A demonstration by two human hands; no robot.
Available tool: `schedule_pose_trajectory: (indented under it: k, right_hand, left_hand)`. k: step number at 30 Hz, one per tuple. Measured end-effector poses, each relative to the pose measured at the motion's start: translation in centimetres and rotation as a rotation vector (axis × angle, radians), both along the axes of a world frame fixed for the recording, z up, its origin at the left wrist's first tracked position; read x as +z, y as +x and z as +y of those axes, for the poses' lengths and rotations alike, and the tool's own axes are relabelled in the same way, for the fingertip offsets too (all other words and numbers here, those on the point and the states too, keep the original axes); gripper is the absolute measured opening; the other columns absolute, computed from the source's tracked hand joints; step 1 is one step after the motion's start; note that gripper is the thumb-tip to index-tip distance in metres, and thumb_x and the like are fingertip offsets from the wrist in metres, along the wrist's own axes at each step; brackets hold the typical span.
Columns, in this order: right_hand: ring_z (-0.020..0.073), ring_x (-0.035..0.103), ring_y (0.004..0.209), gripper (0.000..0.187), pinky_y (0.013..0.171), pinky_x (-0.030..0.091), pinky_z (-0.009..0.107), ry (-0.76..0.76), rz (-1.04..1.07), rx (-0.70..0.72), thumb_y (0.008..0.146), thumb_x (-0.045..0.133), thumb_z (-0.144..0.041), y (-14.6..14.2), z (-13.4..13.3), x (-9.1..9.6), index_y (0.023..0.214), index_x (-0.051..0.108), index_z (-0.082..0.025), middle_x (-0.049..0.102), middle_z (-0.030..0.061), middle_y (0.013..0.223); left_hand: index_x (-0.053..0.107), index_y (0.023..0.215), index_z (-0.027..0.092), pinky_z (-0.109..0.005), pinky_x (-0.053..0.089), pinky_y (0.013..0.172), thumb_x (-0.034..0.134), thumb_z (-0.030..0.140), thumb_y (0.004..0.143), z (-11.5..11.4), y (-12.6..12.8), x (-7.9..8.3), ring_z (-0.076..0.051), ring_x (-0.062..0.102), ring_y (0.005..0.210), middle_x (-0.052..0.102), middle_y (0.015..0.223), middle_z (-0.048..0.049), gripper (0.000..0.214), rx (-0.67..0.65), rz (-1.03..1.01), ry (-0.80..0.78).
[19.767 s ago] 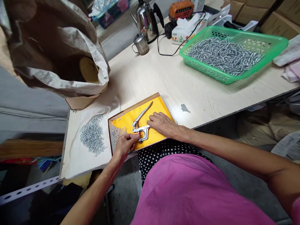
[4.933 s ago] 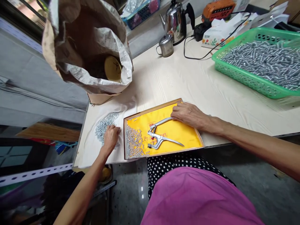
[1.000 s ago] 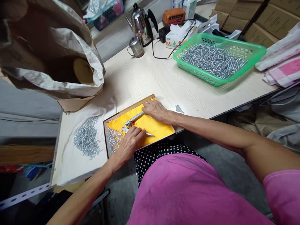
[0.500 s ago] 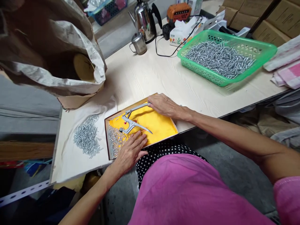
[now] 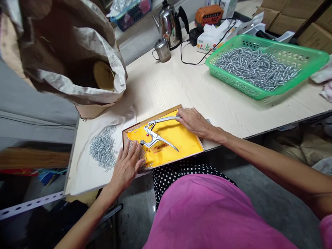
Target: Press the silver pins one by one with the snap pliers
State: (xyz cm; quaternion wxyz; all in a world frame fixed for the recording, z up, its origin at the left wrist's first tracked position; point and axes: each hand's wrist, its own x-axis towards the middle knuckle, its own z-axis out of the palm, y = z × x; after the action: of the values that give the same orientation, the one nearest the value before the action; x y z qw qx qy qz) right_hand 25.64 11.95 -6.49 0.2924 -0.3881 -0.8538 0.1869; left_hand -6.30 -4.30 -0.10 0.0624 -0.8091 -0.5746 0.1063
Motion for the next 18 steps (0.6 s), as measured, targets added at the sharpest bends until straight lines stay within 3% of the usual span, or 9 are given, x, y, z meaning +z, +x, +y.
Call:
schedule_pose_trajectory:
  k: [3,6,10,14,18]
  right_hand:
    - [0.0215,0.057,0.084,0.034,0.079,0.04,0.037,0.005,0.025,0.003,0.103,0.029,-0.046,-0.1,-0.3,0.1,0.097,0.053,-0.022,0.065,0.0086,0.093]
    - [0.022,0.058,0.084,0.036,0.079,0.04,0.037,0.014,0.012,0.017,0.103,0.029,-0.047,0.1,-0.4,0.3,0.097,0.054,-0.022,0.066,0.0085,0.092]
    - [0.0219,0.058,0.083,0.038,0.081,0.04,0.037,0.021,-0.035,0.091,0.104,0.028,-0.048,0.4,-0.5,0.2,0.095,0.055,-0.022,0.066,0.0076,0.089]
    - [0.0214,0.057,0.079,0.043,0.082,0.038,0.038,0.051,-0.111,0.194,0.104,0.025,-0.048,-0.4,-0.4,-0.3,0.092,0.057,-0.022,0.064,0.0059,0.083]
    - [0.0209,0.054,0.077,0.044,0.079,0.035,0.037,0.093,-0.173,0.306,0.105,0.025,-0.046,-1.8,0.2,-0.8,0.091,0.058,-0.022,0.064,0.0046,0.082]
  left_hand:
    - [0.054,0.143,0.021,-0.058,0.028,0.12,0.044,0.04,0.101,1.5,1.3,-1.0,-0.036,0.016,0.154,0.04,0.159,-0.0067,0.048,-0.079,-0.029,-0.093]
    - [0.05,0.147,0.022,-0.062,0.026,0.12,0.042,0.03,0.101,2.9,0.9,-1.8,-0.036,0.015,0.154,0.04,0.16,-0.0054,0.047,-0.079,-0.016,-0.093]
    - [0.05,0.147,0.016,-0.062,0.024,0.12,0.036,0.011,0.097,3.6,-1.1,-1.9,-0.037,0.018,0.153,0.039,0.16,-0.0079,0.052,0.047,0.035,0.005]
    - [0.053,0.143,0.014,-0.059,0.03,0.117,0.036,0.016,0.099,3.3,-3.3,-1.5,-0.036,0.023,0.152,0.04,0.159,-0.0107,0.047,0.117,0.0,0.146]
    - [0.067,0.124,0.013,-0.052,0.04,0.108,0.036,0.019,0.1,3.8,-7.7,-1.0,-0.034,0.047,0.134,0.062,0.136,-0.0154,0.04,0.316,-0.053,0.351]
